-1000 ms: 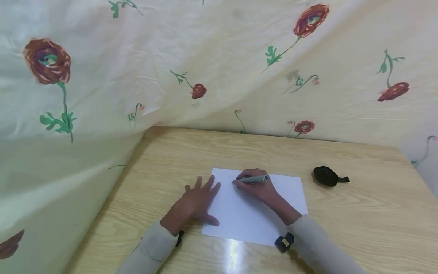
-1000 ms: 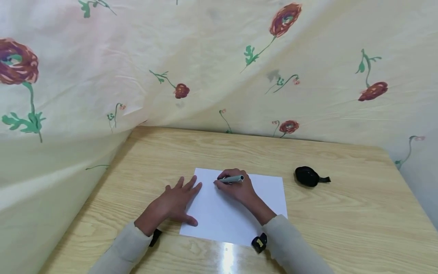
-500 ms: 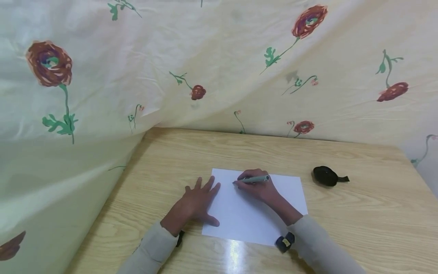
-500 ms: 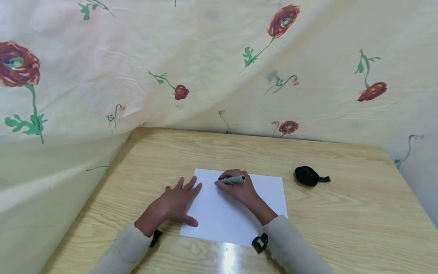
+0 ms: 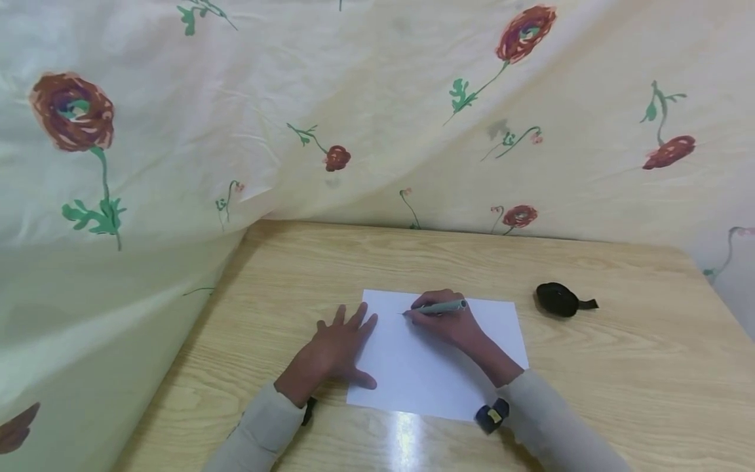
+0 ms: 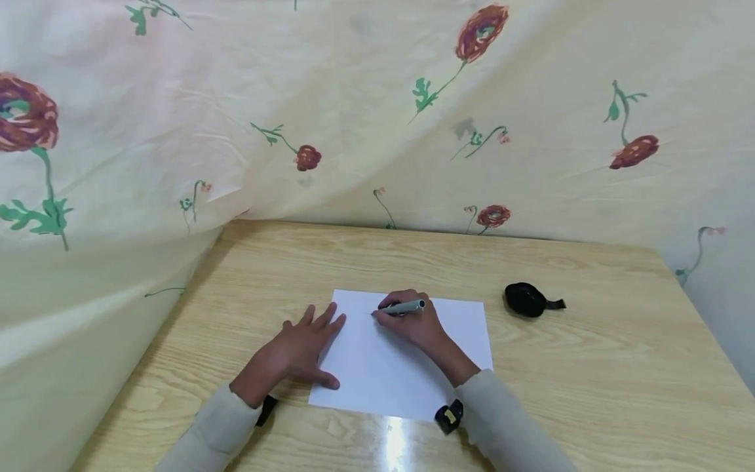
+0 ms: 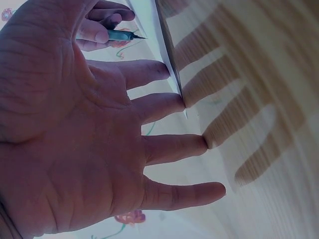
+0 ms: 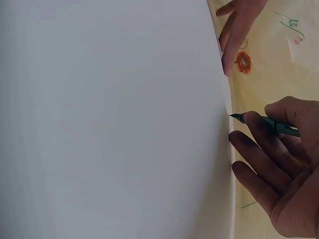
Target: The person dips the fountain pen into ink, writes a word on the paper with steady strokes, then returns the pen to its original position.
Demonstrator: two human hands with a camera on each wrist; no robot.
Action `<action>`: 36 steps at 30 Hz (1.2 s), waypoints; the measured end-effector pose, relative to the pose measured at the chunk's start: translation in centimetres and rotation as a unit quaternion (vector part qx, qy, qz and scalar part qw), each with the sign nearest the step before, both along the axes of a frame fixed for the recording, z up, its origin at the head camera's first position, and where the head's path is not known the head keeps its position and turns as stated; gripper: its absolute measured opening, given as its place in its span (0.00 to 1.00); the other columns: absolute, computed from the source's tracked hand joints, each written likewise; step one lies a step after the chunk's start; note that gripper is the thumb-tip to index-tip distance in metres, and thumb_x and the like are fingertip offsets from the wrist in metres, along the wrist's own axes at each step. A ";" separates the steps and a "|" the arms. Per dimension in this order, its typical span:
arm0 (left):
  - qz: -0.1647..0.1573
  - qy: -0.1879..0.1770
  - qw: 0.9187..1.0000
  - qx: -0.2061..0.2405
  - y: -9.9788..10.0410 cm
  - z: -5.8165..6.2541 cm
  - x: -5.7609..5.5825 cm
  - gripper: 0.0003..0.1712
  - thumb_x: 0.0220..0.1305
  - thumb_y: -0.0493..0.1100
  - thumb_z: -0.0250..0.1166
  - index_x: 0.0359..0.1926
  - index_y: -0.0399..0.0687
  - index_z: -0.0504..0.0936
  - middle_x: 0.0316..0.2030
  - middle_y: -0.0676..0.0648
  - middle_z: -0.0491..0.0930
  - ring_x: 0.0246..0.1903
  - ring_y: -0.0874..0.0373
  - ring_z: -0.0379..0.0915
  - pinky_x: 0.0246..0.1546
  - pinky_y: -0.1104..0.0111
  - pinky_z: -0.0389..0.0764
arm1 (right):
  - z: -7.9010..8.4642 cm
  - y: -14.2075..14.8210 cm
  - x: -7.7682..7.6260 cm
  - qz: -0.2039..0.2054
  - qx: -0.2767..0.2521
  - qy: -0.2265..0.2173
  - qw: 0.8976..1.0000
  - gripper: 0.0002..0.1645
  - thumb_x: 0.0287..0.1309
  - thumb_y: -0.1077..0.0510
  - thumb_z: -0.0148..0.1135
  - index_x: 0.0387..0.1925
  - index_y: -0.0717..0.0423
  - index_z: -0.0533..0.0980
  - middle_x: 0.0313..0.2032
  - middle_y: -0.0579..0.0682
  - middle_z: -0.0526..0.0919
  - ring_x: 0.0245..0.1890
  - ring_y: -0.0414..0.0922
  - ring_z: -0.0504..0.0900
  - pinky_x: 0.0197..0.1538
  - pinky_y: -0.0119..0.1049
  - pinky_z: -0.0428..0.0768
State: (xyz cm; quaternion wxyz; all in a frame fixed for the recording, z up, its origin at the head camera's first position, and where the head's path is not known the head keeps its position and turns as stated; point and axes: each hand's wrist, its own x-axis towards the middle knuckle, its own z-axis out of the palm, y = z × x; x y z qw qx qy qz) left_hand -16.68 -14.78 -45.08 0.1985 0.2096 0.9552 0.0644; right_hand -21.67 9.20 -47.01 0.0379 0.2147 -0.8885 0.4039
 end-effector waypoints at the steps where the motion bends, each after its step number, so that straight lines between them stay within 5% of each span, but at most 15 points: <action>1: 0.000 0.001 1.000 0.001 0.0 0.0 0.0 0.67 0.43 0.71 0.76 0.78 0.52 0.55 0.78 0.42 0.46 0.74 0.31 0.42 0.60 0.31 0.60 | -0.1 0.1 0.0 -0.002 0.000 -0.002 1.000 0.05 0.52 0.60 0.75 0.32 0.55 0.88 0.27 0.41 0.87 0.26 0.37 0.82 0.31 0.31 0.78; 36: -0.010 -0.003 1.000 0.024 -0.6 -0.6 0.0 0.68 0.44 0.68 0.77 0.79 0.49 0.53 0.78 0.41 0.44 0.74 0.30 0.39 0.60 0.29 0.56 | -0.9 4.1 0.9 -0.027 -0.006 -0.018 0.999 0.04 0.54 0.60 0.73 0.33 0.55 0.87 0.29 0.43 0.87 0.28 0.38 0.81 0.31 0.32 0.77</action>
